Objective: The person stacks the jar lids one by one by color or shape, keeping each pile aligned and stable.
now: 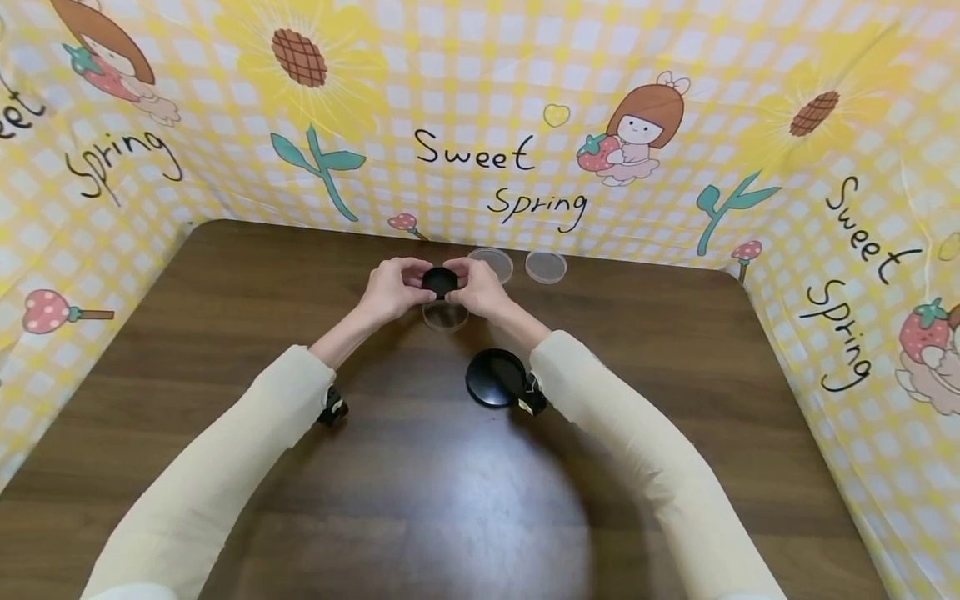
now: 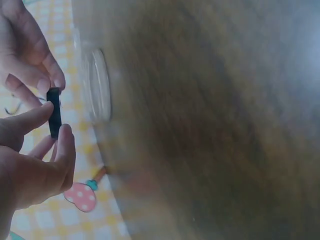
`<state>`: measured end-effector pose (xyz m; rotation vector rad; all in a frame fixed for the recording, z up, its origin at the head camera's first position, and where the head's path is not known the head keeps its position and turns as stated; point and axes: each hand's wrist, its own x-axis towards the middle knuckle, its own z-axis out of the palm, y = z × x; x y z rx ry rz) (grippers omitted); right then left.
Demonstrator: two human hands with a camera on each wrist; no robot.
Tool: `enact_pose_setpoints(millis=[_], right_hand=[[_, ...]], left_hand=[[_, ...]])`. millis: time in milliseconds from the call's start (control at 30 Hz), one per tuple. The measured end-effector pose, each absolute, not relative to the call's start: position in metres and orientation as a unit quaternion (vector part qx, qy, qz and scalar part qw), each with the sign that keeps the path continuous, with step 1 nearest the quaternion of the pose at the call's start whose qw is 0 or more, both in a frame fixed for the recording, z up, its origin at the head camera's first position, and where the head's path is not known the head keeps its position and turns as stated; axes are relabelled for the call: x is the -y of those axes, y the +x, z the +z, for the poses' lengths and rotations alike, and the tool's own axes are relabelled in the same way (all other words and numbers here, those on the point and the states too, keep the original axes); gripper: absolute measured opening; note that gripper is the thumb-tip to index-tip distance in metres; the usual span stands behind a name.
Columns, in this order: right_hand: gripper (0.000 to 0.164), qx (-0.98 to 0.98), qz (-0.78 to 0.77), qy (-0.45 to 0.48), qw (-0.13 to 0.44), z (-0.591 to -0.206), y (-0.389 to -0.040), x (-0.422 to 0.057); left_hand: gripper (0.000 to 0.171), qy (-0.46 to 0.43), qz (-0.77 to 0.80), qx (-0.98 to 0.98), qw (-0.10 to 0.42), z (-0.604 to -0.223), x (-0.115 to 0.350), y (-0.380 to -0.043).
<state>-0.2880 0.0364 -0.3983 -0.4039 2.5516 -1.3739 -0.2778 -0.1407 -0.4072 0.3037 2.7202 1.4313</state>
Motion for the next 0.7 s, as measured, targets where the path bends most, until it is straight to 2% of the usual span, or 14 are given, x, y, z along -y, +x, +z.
enact_pose_setpoints(millis=[333,700], right_hand=[[0.053,-0.851,-0.487,-0.168,0.107,-0.397,-0.251,-0.053],[0.052,-0.842,-0.507,-0.166,0.081,-0.405,-0.205,-0.08]], left_hand=[[0.044,0.12,0.478,-0.869,0.033,-0.401,0.131,-0.241],[0.046,0.149,0.507,-0.849,0.026,-0.407,0.113,-0.201]])
